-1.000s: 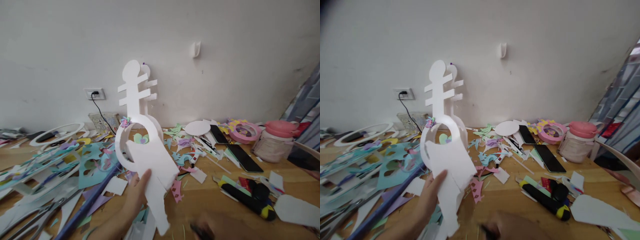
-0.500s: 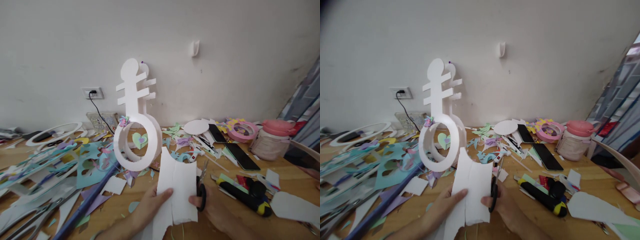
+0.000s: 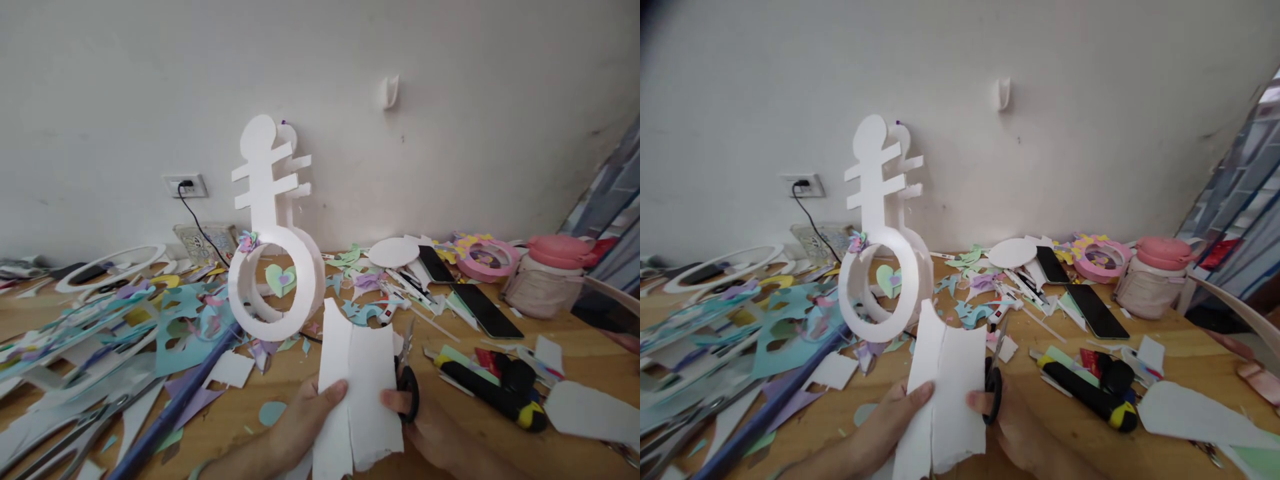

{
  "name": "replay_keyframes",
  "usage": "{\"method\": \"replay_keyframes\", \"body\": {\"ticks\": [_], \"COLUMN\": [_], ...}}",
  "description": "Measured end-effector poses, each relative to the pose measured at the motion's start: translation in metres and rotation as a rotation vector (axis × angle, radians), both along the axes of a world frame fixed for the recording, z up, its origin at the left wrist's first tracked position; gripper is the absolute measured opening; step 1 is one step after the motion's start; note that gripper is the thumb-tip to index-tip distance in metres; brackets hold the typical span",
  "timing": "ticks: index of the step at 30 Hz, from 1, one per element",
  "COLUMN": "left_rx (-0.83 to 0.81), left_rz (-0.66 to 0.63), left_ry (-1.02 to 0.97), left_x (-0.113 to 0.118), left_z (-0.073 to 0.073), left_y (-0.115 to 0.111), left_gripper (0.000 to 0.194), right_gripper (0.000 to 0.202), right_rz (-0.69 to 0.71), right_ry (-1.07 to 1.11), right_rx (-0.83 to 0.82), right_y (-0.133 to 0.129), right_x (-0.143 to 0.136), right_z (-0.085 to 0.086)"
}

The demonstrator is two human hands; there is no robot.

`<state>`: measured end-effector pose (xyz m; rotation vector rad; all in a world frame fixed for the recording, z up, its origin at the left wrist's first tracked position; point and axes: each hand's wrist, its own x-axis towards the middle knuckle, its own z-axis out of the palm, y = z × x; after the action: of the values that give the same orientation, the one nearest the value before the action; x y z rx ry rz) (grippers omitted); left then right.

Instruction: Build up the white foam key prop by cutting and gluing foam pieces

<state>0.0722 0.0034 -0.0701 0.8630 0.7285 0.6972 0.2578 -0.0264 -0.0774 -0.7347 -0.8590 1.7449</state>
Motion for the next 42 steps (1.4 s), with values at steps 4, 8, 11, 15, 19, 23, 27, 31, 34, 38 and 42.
{"method": "replay_keyframes", "body": {"ticks": [4,8,11,15,19,23,27,31,34,38,42], "left_rx": [-0.032,-0.101,-0.131,-0.136,-0.114,-0.115,-0.081,0.061,0.107,0.148,0.107], "left_rz": [-0.031,-0.140,-0.159,-0.176,-0.114,-0.122,-0.182,-0.018,0.123,-0.006,-0.018], "left_ry": [-0.056,-0.092,-0.103,-0.139,-0.178,-0.169,-0.113,-0.080,0.038,0.074,0.112], "left_x": [0.001,0.001,0.002,0.004,0.005,0.002,0.000,0.002,0.002,0.003,0.009], "left_z": [-0.003,-0.002,0.001,0.003,0.000,-0.008,-0.015,-0.009,-0.003,-0.002,-0.006], "left_y": [-0.002,-0.012,-0.019,-0.018,-0.009,-0.004,-0.002,0.003,0.006,0.002,0.001], "left_gripper": [0.071,0.074,0.066,0.064,0.064,0.072,0.073,0.060,0.059,0.072,0.082], "right_gripper": [0.054,0.046,0.048,0.047,0.046,0.041,0.042,0.042,0.049,0.049,0.046], "right_rz": [0.005,0.128,0.233,0.166,0.050,0.034,0.130,-0.114,-0.201,-0.105,-0.048], "right_ry": [0.030,0.128,0.177,0.125,0.095,0.095,0.106,0.029,-0.051,-0.055,-0.026], "right_rx": [-0.031,-0.054,-0.080,-0.096,-0.127,-0.144,-0.153,-0.193,-0.185,-0.213,-0.207], "right_y": [-0.001,-0.006,-0.009,-0.008,-0.004,-0.004,-0.005,0.000,0.002,-0.001,-0.001], "right_x": [-0.002,-0.011,-0.015,-0.013,-0.009,-0.010,-0.012,-0.012,-0.014,-0.021,-0.025], "right_z": [-0.001,0.000,0.001,-0.002,-0.004,-0.002,-0.005,-0.008,-0.007,-0.008,-0.013]}}
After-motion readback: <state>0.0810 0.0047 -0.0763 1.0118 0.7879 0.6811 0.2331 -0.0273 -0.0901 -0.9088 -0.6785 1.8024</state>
